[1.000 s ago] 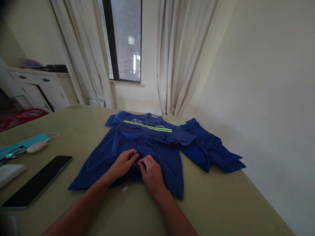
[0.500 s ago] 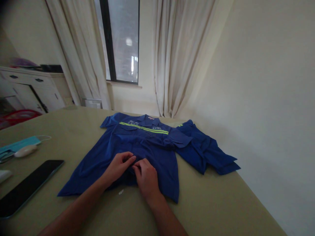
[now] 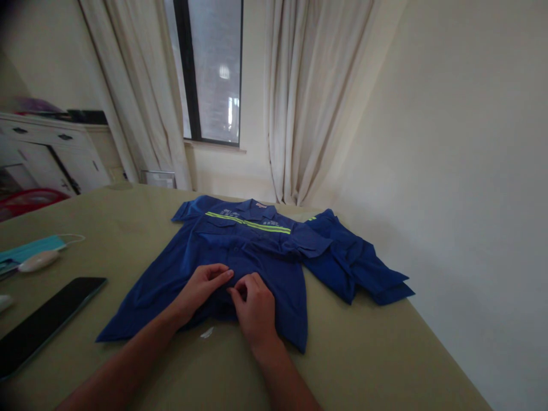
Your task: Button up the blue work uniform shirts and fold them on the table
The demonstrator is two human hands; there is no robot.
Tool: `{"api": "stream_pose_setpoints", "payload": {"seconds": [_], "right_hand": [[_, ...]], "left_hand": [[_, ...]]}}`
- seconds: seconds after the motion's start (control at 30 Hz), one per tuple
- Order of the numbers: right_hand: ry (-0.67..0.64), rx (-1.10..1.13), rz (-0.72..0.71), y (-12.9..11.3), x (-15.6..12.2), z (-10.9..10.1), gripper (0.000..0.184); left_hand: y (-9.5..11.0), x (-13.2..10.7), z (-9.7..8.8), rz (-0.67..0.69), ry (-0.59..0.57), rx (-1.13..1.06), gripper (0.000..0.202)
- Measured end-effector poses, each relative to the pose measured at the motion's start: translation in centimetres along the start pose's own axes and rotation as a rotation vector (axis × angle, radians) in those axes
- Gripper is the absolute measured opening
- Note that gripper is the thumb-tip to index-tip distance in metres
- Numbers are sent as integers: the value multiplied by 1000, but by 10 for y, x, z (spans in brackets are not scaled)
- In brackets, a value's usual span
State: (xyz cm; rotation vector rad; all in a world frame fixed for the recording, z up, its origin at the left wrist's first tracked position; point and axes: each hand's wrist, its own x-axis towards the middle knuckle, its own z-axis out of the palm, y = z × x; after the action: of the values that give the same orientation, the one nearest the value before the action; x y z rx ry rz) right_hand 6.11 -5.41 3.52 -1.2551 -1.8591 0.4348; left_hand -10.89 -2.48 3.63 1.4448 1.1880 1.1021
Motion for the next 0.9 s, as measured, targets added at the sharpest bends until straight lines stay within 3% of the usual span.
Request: {"api": "stream_pose_setpoints", "payload": {"seconds": [0.07,0.2,0.3,0.4,0.5,0.53,0.57,0.6,0.73,0.8,0.9], "right_hand": [[28,14,-22,-2,1,-3,13],[134,53,-90,-5,5,-12,10],[107,23,-90,-3,8,-14,15],[-38,-54,-24,3,8,-12,22],[-235,-149,49,7,6,-11,21],[-285,-182,61,7,5,-12,21],[-322,-211,67,7,5,-12,20],[-349,-236,69,5,4,-13,19],[-402,-279,52,-1,3,-11,19],[-412,-265,35,-2,2,-9,15],[-418,-228,15,-1,1,-7,10]], "left_hand": [[-1,0,-3,41,-21,118,40],[-2,-7,-4,215,22,634,37],[-1,-14,0,254,-109,854,25],[2,-19,-2,139,-335,804,13],[6,-20,-14,-20,-607,577,5],[6,-19,-18,-75,-652,496,6],[6,-17,-23,-118,-635,443,10],[4,-14,-26,-136,-544,434,14],[-7,-1,-30,-28,44,613,28],[-12,4,-26,15,135,638,28],[-14,8,-19,51,108,606,26]]}}
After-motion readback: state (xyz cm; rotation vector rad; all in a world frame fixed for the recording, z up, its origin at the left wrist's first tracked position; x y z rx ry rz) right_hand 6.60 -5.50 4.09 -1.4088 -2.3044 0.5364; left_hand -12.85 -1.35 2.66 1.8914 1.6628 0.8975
